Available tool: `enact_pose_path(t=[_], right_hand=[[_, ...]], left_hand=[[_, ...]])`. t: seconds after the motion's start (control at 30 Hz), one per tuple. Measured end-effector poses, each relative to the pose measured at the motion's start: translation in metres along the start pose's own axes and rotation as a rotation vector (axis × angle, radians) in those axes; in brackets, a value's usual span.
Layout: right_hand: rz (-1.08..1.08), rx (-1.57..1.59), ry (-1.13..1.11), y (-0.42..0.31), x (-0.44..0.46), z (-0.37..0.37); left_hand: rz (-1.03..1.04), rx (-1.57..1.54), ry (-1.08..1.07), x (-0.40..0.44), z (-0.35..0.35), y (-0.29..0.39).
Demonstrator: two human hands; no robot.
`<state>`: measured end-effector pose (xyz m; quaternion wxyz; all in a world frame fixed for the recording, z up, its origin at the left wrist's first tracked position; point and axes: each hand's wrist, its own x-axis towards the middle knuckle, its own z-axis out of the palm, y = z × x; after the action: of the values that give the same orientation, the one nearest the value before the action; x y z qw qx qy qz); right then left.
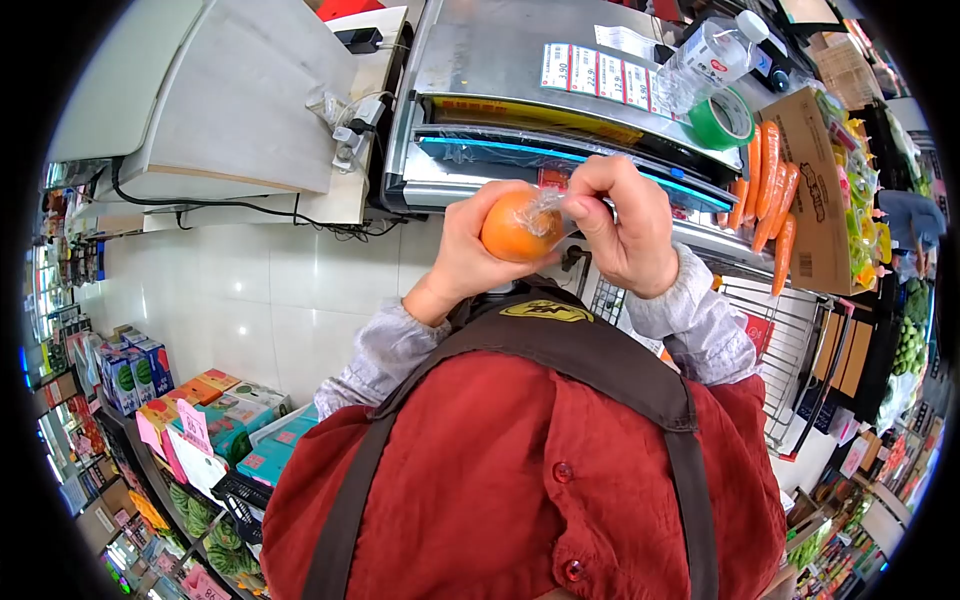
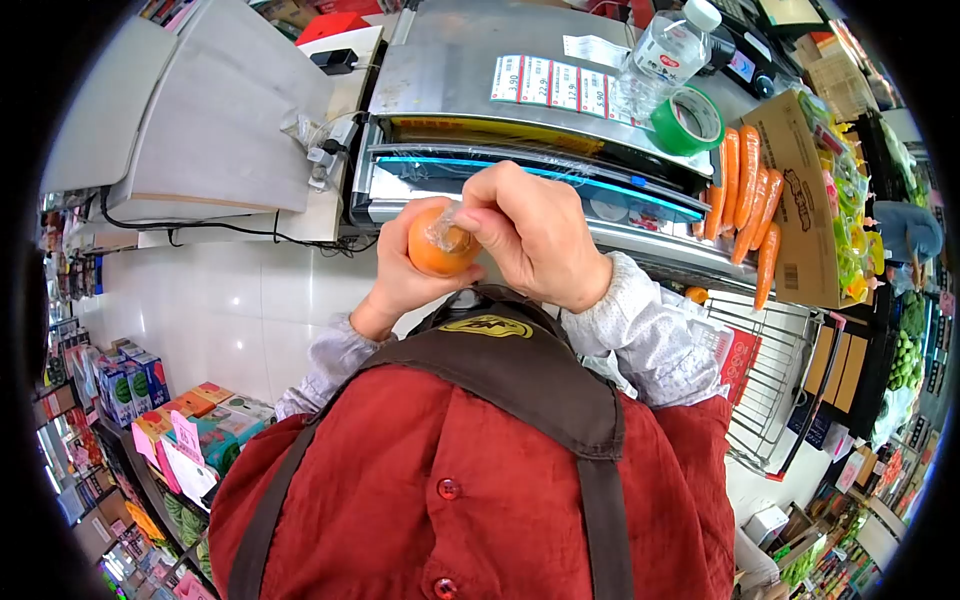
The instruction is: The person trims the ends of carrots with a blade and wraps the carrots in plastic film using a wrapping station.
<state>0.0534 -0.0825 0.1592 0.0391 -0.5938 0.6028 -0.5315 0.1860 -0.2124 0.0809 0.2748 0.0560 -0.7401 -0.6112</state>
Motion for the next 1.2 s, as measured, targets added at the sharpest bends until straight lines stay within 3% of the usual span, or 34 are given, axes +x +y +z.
enact_pose_path(t=[0.17,0.27,0.3,0.37,0.5,0.57,0.63,0.7,0.77,0.83,0.9,0.93,1.03,1.1,1.17,1.2], right_hand=[[0.211,0.066,0.012,-0.002,0.002,0.000],[0.383,0.419,-0.023,0.012,0.001,0.007],[0.386,0.418,-0.017,0.018,-0.001,0.011],[0.581,0.764,-0.101,0.029,-0.004,0.016],[0.877,0.955,-0.213,0.026,0.001,0.008],[0.954,0.972,-0.168,0.027,0.003,0.009],[0.940,0.821,-0.041,0.033,-0.002,0.023],[0.916,0.832,-0.022,0.047,-0.011,0.032],[0.564,0.498,0.095,0.059,-0.015,0.042],[0.627,0.511,0.085,0.059,-0.011,0.036],[0.669,0.465,0.098,0.070,-0.014,0.028],[0.849,0.488,0.093,0.071,-0.018,0.021],[0.925,0.531,-0.021,0.062,-0.040,0.010],[0.811,0.621,-0.020,0.042,-0.055,0.016],[0.575,0.177,-0.071,0.020,-0.058,0.024],[0.576,0.177,-0.068,0.019,-0.056,0.029]], left_hand=[[0.162,0.201,-0.219,0.005,-0.010,0.010],[0.340,0.273,-0.201,0.011,-0.010,0.011],[0.340,0.271,-0.207,0.012,-0.010,0.010],[0.281,0.272,-0.143,0.013,-0.010,0.006],[0.034,-0.006,-0.140,0.015,-0.005,0.014],[0.211,-0.008,-0.157,0.028,-0.002,0.011],[0.029,-0.202,-0.048,0.027,0.005,0.007],[0.004,-0.252,-0.014,0.028,0.008,0.007],[-0.261,-0.489,0.010,0.029,0.007,-0.001],[-0.305,-0.483,-0.042,0.032,0.006,-0.006],[-0.463,-0.805,0.158,0.039,0.005,-0.012],[-0.461,-0.877,0.231,0.044,0.001,-0.014],[-0.458,-0.872,0.357,0.050,-0.019,-0.012],[-0.440,-0.843,0.384,0.055,-0.025,-0.013],[-0.446,-0.795,0.466,0.058,-0.025,-0.013],[-0.446,-0.794,0.463,0.060,-0.025,-0.014]])
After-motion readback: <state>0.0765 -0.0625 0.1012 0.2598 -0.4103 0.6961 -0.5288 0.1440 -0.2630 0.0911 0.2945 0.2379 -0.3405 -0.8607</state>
